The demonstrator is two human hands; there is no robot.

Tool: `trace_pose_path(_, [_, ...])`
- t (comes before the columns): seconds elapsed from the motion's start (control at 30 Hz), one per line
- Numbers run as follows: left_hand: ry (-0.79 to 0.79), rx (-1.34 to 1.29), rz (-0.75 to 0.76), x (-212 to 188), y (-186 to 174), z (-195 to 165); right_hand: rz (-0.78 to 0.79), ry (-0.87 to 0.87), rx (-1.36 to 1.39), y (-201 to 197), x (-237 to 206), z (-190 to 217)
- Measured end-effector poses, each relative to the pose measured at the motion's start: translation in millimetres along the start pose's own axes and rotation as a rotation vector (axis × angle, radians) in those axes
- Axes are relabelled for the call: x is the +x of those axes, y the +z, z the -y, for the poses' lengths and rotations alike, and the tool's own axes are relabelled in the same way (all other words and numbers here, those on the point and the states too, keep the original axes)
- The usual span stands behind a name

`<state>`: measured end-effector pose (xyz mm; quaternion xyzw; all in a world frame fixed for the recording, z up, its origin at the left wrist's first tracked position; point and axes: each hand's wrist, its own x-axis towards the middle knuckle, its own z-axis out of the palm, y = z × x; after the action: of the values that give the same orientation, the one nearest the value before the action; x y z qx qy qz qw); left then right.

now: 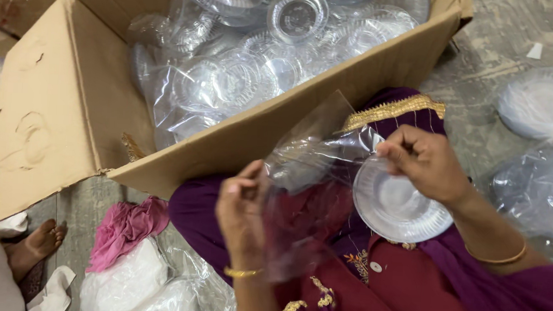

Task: The person sits on the floor and repeatedly picks up clear plastic plates from a cardboard box, stacks them in hand, and places the stack into a plastic bag. The person also handles a utility knife briefly while organizing the plates.

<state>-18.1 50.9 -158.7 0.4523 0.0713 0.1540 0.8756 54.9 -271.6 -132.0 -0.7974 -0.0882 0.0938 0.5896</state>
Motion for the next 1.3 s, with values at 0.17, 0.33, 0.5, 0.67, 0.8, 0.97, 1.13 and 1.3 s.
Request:
trace_pose_path(0.17, [0.406,0.295,-0.176,-14.8,5.0,-64.8,-0.007,-0.193,-0.146,30.1,-5.9,5.6])
trace_pose_path(0.33, [0.742,0.573,-0.298,-47.2,13.4,-94.6,0.009,-0.004,0.279,51.5,2.4,-6.7])
trace_pose_path(0.5, [0.26,0.574,-0.002,-65.1,53.2,-46.8,0.163,-0.006,0.511,76.8,-2.1,-21.5])
trace_pose_path(0.67, [-0.051,0.628,0.241,-47.0,94.6,0.5,0.151,0.213,0.753,94.9,-11.4,-36.0])
trace_pose_path(0.8, [0.049,0.854,0.116,-27.2,70.2,-33.2,-0.002,0.076,0.536,69.6,4.2,-42.0])
trace_pose_path(0.97, [0.131,1.117,0.263,-34.0,69.6,-33.4,0.075,0.014,0.32,86.2,-5.6,-30.7])
trace_pose_path(1.13, [0.269,1.409,0.113,-13.6,67.4,-25.8,0.023,0.008,-0.241,80.5,-5.4,-6.4])
trace_pose_path(1.3, [0.465,1.511,0.226,2.1,65.6,-37.5,-0.204,-0.611,-0.621,47.2,2.6,35.9])
